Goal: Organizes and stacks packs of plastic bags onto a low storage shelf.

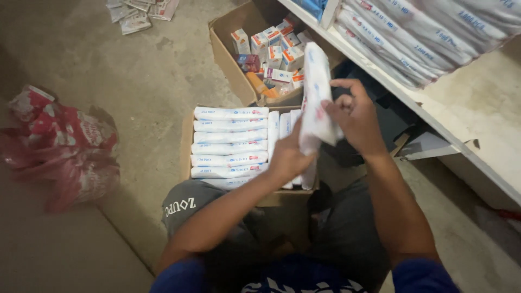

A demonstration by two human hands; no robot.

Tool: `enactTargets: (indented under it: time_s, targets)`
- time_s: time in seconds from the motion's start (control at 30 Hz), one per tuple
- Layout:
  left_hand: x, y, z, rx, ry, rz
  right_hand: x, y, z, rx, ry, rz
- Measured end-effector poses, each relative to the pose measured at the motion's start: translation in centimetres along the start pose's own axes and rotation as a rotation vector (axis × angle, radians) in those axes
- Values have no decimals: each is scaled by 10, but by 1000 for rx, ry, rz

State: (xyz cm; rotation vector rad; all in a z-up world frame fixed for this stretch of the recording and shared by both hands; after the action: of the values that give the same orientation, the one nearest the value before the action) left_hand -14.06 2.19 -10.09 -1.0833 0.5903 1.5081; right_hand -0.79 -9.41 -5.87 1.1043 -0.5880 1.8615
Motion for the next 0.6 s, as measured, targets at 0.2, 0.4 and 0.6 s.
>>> enactTargets:
  time_s: [0.2, 0.4, 0.6]
  targets:
    - [25, -16, 30, -211, 134, 62, 2, -9, 6, 127, -457, -46]
    - [32, -26, 79, -355, 469, 5, -33, -19, -1, 280, -366, -265]
    - [5, -12, 127, -355, 743, -107, -15, -2, -13, 471, -218, -475]
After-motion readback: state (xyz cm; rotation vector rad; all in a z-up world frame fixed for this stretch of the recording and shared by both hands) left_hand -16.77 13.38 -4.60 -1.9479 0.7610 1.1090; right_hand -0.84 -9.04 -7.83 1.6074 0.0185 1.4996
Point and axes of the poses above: each hand's wrist, its own y-axis away from the middle knuckle, its own z-axis out of the back of the hand, x = y × z, the point moved 4 cm from there along -y, towards the middle knuckle, and after that the axes turned 8 degrees about -z, right-handed, at the moved point
